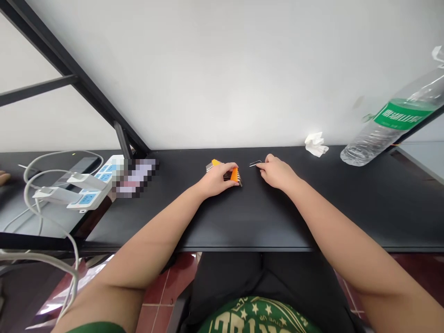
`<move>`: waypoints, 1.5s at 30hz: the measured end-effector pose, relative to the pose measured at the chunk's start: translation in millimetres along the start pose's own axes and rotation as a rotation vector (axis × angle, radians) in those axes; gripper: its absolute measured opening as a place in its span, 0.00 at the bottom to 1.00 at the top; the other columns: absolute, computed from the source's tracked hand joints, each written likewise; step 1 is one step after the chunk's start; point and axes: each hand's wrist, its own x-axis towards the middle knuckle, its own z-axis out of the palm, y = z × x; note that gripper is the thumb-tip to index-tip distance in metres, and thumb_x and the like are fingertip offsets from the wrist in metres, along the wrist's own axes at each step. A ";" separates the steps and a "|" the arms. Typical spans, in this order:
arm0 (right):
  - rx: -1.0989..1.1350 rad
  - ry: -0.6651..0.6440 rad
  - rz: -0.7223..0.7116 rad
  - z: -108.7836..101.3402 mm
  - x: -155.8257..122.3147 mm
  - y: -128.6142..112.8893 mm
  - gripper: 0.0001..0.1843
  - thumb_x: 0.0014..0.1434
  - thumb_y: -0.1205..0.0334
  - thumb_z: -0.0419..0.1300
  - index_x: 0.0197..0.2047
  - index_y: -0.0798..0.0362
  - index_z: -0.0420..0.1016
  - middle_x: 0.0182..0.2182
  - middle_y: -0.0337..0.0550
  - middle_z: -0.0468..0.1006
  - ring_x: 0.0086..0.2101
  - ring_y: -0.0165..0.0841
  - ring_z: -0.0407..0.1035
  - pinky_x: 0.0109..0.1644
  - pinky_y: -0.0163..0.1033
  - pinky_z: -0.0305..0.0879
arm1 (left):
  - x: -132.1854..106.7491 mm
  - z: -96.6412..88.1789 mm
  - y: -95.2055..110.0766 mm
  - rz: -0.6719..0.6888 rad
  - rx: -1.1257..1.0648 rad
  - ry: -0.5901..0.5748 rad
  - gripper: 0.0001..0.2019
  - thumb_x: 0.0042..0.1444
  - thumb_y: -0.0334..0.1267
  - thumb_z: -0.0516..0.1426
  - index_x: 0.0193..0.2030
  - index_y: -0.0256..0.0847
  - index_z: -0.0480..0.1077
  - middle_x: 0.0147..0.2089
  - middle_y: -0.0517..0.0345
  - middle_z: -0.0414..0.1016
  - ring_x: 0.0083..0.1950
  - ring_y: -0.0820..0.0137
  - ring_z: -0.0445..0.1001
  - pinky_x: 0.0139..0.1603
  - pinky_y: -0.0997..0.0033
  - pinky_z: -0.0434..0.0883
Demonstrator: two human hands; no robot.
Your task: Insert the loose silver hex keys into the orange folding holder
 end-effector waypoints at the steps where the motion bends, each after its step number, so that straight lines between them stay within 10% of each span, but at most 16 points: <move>1: -0.013 0.001 -0.013 -2.0 -0.3 -1.4 0.13 0.67 0.65 0.59 0.47 0.48 0.85 0.43 0.54 0.73 0.39 0.41 0.69 0.39 0.46 0.64 | 0.1 -0.1 0.0 0.004 0.003 0.004 0.25 0.55 0.44 0.69 0.58 0.44 0.72 0.54 0.55 0.80 0.56 0.62 0.79 0.62 0.59 0.76; 11: 0.105 -0.249 0.141 -22.6 -2.4 -16.1 0.04 0.51 0.66 0.65 0.29 0.51 0.74 0.38 0.49 0.78 0.32 0.38 0.70 0.32 0.41 0.60 | 0.1 -0.2 3.2 -0.007 0.001 -0.009 0.25 0.55 0.43 0.68 0.58 0.43 0.71 0.56 0.53 0.80 0.57 0.61 0.79 0.63 0.59 0.75; 22: 0.496 0.031 -0.248 -17.6 -5.9 -36.9 0.06 0.62 0.71 0.58 0.35 0.51 0.73 0.32 0.41 0.75 0.34 0.34 0.67 0.41 0.38 0.61 | 0.9 1.1 2.8 0.030 0.056 -0.015 0.23 0.57 0.43 0.67 0.58 0.43 0.71 0.56 0.53 0.80 0.56 0.60 0.78 0.58 0.61 0.75; 45: -0.003 0.020 -0.276 -36.2 -18.0 -50.6 0.15 0.73 0.65 0.52 0.40 0.55 0.79 0.37 0.46 0.73 0.27 0.31 0.58 0.30 0.39 0.49 | 1.2 4.6 2.7 0.143 0.150 -0.044 0.23 0.60 0.45 0.66 0.59 0.43 0.70 0.53 0.52 0.79 0.53 0.59 0.77 0.57 0.57 0.73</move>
